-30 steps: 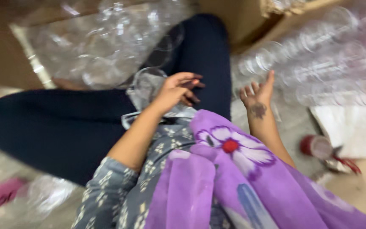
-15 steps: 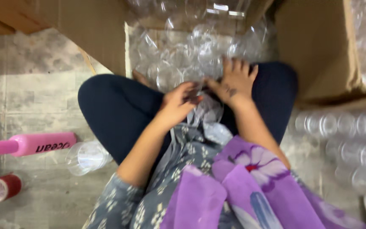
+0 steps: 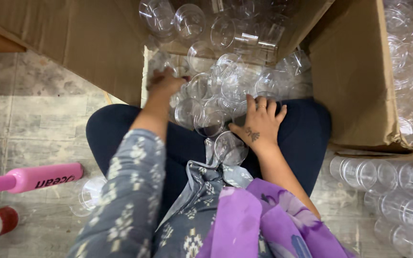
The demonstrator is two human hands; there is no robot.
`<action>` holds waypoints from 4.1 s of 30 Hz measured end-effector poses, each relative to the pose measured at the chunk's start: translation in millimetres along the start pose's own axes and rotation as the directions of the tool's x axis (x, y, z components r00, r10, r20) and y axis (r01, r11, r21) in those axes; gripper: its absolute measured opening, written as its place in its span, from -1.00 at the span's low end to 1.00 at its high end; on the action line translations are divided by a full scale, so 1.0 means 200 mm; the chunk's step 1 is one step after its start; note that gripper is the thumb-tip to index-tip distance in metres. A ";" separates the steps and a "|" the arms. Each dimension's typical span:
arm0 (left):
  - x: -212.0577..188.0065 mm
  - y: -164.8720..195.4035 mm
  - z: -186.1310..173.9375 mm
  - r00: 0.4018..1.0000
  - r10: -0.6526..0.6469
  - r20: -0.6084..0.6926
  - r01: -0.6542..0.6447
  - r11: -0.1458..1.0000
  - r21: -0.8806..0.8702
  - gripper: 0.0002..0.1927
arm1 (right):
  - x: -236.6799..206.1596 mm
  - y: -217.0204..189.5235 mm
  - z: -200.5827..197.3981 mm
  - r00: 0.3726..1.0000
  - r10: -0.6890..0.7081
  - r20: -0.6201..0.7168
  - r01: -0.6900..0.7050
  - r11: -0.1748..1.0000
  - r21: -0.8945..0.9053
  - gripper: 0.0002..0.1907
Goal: The person sits on the floor among cardboard boxes filled with clear plastic jars. They pick up jar bodies and lids, press a lid onto each jar by hand, and place the closed jar into a box with other finished jars, repeating this for one jar after another.
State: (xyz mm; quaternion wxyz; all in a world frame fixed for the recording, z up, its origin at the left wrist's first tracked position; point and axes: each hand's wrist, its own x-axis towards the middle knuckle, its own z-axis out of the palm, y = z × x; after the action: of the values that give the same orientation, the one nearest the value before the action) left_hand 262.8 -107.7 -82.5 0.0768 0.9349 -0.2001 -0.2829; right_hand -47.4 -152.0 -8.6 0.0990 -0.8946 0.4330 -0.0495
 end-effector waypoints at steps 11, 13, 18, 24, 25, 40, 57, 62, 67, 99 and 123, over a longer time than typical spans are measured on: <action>-0.28 0.00 -0.01 0.878 0.213 -0.428 -0.445 0.691 -0.569 0.13 | -0.38 0.30 -0.27 0.896 0.232 -0.378 -0.245 0.969 0.015 -0.08; -0.47 0.00 0.03 0.817 0.362 -0.450 -0.573 0.416 -0.706 0.34 | -0.45 0.37 -0.31 0.921 0.335 -0.198 -0.349 0.936 -0.041 -0.16; -0.95 -0.11 0.10 0.584 0.782 -0.218 -0.039 -0.242 -0.970 0.04 | -0.61 0.43 -0.43 0.936 0.348 -0.056 -0.277 0.824 0.494 0.03; -1.21 -0.19 -0.02 0.250 0.949 -0.194 -0.069 -0.182 -0.981 0.07 | -0.83 0.28 -0.66 0.965 -0.066 -0.254 0.262 0.190 0.946 0.06; -1.23 -0.20 -0.04 0.189 0.962 -0.196 -0.139 -0.171 -0.975 0.06 | -0.85 0.24 -0.69 0.934 -0.157 -0.320 0.341 0.135 0.930 0.05; -1.46 -0.11 0.11 0.262 0.913 -0.313 -0.282 -0.238 -0.929 0.10 | -0.81 0.02 -0.72 0.912 -0.359 -0.199 0.364 0.481 0.797 0.06; -1.45 -0.07 0.04 0.404 0.835 -0.373 -0.047 -0.388 -0.920 -0.02 | -0.78 -0.03 -0.71 0.862 -0.330 -0.385 0.497 0.400 0.770 0.04; -1.55 -0.10 -0.01 0.338 0.854 -0.396 -0.148 -0.367 -0.918 -0.03 | -0.81 -0.11 -0.75 0.831 -0.388 -0.399 0.550 0.459 0.698 0.03; -1.60 -0.12 -0.02 0.325 0.855 -0.405 -0.187 -0.361 -0.913 -0.01 | -0.84 -0.13 -0.78 0.821 -0.389 -0.417 0.568 0.486 0.664 0.00; -1.63 -0.09 0.09 0.179 0.798 -0.576 -0.607 -0.371 -0.703 -0.10 | -0.92 -0.06 -0.72 0.891 -0.310 -0.331 0.424 0.310 0.851 -0.01; -1.66 -0.15 0.04 0.121 0.906 -0.406 -0.749 -0.186 -0.636 -0.07 | -0.95 0.00 -0.62 0.883 -0.343 -0.321 0.374 0.102 0.922 -0.01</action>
State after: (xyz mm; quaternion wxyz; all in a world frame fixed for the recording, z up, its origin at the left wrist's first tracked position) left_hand 15.9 57.6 68.1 0.5915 0.3999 -0.6329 -0.2994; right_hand -186.8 -20.2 111.8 0.6150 -0.7062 0.0758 -0.3426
